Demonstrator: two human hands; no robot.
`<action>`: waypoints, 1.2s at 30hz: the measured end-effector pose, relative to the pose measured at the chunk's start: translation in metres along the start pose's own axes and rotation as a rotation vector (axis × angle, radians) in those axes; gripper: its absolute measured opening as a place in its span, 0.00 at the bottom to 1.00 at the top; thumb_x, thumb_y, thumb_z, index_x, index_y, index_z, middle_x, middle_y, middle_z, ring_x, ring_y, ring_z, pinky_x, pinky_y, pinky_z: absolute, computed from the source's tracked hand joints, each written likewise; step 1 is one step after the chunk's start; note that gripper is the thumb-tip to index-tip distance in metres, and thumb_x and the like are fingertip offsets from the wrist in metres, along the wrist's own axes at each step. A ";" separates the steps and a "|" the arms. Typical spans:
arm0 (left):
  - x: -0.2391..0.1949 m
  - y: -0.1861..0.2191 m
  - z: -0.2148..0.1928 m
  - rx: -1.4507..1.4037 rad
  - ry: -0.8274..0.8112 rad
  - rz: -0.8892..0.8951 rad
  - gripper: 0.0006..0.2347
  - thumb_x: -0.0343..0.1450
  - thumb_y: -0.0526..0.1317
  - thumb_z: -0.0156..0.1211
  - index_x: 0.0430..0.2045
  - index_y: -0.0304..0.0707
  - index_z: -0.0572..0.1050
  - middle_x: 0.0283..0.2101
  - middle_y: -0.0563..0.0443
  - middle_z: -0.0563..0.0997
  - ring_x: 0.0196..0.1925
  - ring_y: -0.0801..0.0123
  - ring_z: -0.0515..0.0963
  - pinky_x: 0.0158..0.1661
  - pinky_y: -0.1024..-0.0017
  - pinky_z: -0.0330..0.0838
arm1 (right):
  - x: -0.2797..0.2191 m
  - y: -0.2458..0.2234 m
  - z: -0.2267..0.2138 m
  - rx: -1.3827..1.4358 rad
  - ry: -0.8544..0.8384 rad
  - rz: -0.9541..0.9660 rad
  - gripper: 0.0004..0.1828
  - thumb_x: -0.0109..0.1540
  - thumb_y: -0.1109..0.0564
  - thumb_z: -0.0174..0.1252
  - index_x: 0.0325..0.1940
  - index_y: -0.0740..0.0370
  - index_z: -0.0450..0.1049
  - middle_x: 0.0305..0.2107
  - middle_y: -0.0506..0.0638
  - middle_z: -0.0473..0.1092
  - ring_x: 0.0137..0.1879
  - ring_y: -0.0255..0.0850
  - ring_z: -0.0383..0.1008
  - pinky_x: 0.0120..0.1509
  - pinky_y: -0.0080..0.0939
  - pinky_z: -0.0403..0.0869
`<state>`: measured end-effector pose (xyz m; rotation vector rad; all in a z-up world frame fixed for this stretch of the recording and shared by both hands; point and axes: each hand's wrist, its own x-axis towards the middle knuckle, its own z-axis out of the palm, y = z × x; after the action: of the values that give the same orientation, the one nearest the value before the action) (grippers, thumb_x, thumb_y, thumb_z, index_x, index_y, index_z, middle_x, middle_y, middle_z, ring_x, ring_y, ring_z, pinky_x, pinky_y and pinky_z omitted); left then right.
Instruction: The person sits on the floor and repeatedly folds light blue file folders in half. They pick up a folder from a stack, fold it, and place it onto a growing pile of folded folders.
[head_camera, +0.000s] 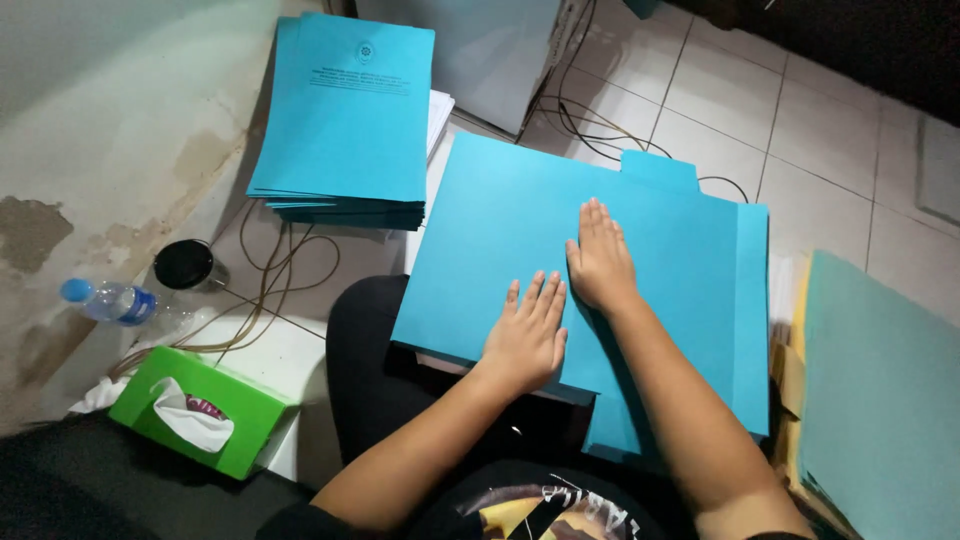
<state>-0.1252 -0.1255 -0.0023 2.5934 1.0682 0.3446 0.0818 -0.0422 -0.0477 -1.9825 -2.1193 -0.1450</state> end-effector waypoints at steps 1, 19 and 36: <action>-0.001 -0.001 0.001 0.001 0.003 -0.008 0.27 0.78 0.45 0.32 0.72 0.28 0.51 0.76 0.33 0.51 0.79 0.45 0.46 0.72 0.43 0.31 | 0.019 0.001 0.002 0.002 -0.001 -0.008 0.35 0.70 0.46 0.41 0.77 0.70 0.53 0.74 0.66 0.52 0.79 0.58 0.51 0.80 0.57 0.49; 0.001 0.006 -0.009 -0.021 0.023 -0.110 0.28 0.76 0.54 0.37 0.73 0.46 0.55 0.75 0.36 0.54 0.77 0.45 0.51 0.70 0.40 0.33 | -0.018 0.125 -0.029 -0.006 -0.107 0.679 0.48 0.69 0.30 0.35 0.80 0.70 0.41 0.77 0.65 0.38 0.83 0.54 0.33 0.85 0.55 0.36; 0.040 0.038 0.021 0.211 -0.200 -0.416 0.34 0.76 0.56 0.38 0.72 0.26 0.47 0.74 0.19 0.41 0.76 0.27 0.39 0.60 0.19 0.39 | -0.179 0.071 -0.100 -0.068 -0.293 0.452 0.42 0.70 0.33 0.33 0.81 0.63 0.43 0.78 0.60 0.41 0.83 0.52 0.38 0.84 0.53 0.39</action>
<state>-0.0662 -0.1260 -0.0034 2.4229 1.5928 -0.1295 0.1723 -0.2334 0.0005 -2.5987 -1.7679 0.1647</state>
